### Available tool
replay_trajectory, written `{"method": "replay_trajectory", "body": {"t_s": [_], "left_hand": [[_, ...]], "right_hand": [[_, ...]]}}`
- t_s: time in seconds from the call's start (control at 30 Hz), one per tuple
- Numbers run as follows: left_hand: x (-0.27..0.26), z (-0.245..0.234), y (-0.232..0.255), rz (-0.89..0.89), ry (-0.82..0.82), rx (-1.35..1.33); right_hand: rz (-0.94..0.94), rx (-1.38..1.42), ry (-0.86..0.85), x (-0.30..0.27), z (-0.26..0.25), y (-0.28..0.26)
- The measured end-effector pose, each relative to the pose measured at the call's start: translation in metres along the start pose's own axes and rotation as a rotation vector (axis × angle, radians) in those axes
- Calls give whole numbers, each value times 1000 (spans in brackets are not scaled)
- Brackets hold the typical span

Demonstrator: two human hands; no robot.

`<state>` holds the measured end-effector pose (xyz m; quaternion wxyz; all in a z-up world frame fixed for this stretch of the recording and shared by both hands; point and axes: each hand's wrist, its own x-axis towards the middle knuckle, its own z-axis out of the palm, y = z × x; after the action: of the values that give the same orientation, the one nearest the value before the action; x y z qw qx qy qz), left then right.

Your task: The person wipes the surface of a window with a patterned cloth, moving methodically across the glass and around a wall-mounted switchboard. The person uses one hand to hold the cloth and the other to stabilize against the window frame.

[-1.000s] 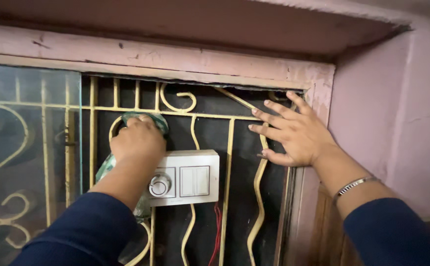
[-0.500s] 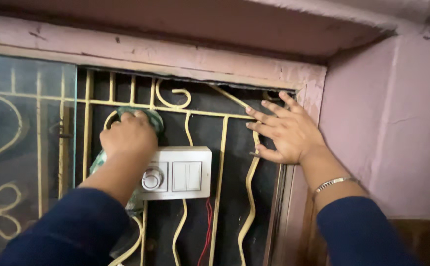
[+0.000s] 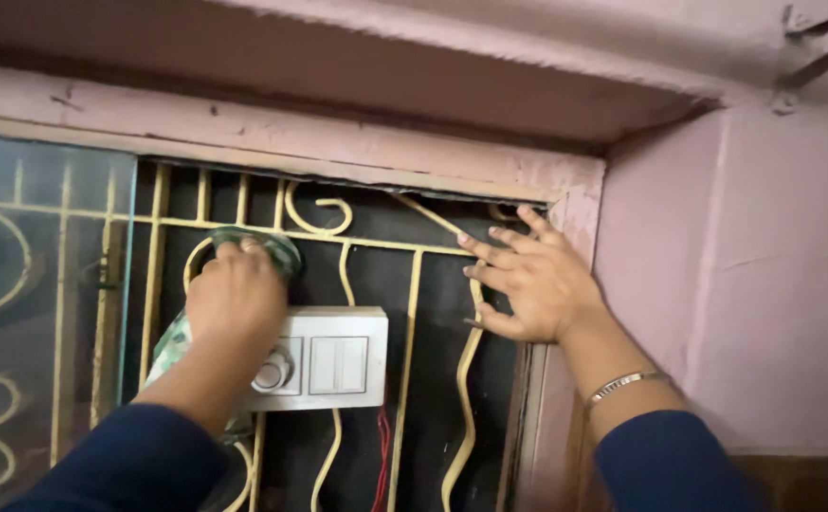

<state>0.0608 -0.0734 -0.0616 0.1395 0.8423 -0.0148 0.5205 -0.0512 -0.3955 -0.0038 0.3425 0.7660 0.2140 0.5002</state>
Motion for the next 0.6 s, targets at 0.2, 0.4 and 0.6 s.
{"method": "replay_trajectory", "body": {"t_s": [0.2, 0.4, 0.6], "left_hand": [[-17, -24, 7, 141, 386, -432], [22, -30, 27, 250, 290, -333], [22, -6, 29, 491, 323, -81]], "right_hand": [[26, 30, 2, -4, 5, 2], [5, 62, 66, -6, 7, 4], [10, 75, 89, -8, 10, 3]]}}
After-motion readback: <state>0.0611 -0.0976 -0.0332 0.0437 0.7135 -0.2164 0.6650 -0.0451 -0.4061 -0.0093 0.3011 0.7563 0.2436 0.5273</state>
